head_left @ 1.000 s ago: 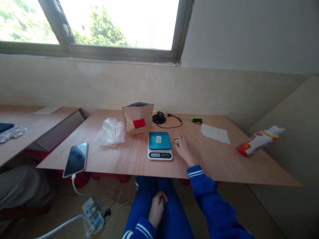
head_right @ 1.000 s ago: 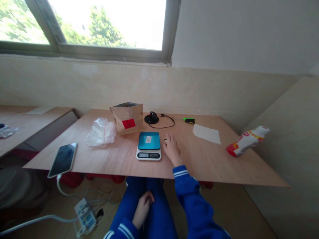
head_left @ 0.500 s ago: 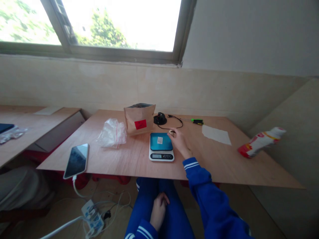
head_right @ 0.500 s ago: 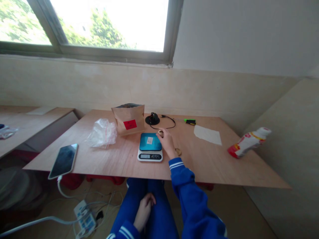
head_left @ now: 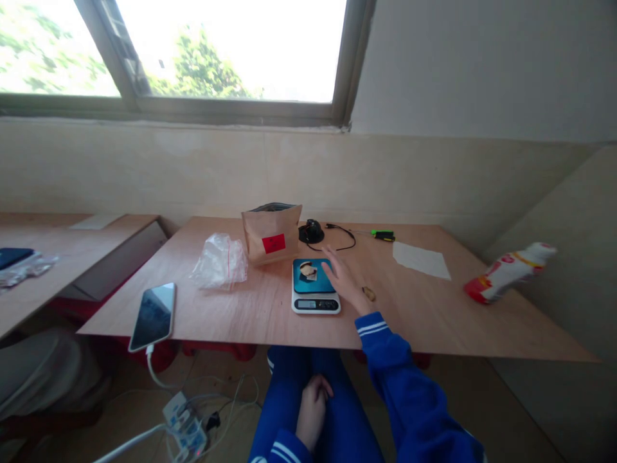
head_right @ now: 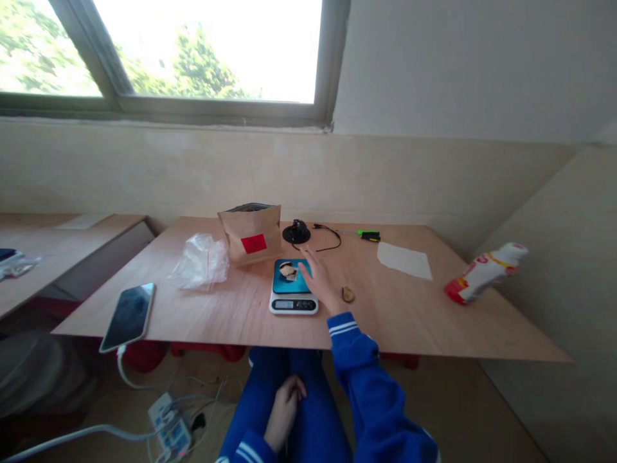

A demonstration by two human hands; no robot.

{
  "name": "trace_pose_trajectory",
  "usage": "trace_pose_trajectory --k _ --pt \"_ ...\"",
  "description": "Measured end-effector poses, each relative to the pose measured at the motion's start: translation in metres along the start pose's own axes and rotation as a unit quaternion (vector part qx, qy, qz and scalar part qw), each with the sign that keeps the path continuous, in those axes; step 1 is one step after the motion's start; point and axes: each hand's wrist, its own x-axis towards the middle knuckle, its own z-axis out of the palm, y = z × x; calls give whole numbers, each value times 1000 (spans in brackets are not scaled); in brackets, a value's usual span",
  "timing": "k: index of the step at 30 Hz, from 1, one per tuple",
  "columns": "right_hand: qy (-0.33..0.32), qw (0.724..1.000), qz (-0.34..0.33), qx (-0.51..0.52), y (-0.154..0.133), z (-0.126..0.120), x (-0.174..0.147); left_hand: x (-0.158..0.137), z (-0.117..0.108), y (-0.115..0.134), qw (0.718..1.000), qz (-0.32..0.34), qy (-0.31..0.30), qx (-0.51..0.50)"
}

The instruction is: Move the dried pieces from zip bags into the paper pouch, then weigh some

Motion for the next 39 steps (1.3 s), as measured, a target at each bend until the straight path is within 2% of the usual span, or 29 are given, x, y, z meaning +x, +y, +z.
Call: trace_pose_trajectory --k 5,9,15,25,31,36,39 --pt "88 982 107 -130 58 -27 -73 1 1 0 1000 4 -8 5" --pt "81 979 108 -156 77 -26 -108 -1 2 4 1000 6 -15 4" --pt "104 975 128 -146 68 -22 -102 1 4 5 1000 9 -11 2" --pt "100 965 129 -205 63 -28 -107 2 -1 0 1000 22 -8 -13" --pt "96 963 149 -203 60 -28 -107 2 -1 2 1000 14 6 -10" --pt "137 972 155 -113 60 -28 -104 2 -3 0 1000 14 3 -8" --pt "171 972 159 -15 51 -25 -83 1 -4 0 1000 11 4 -12"
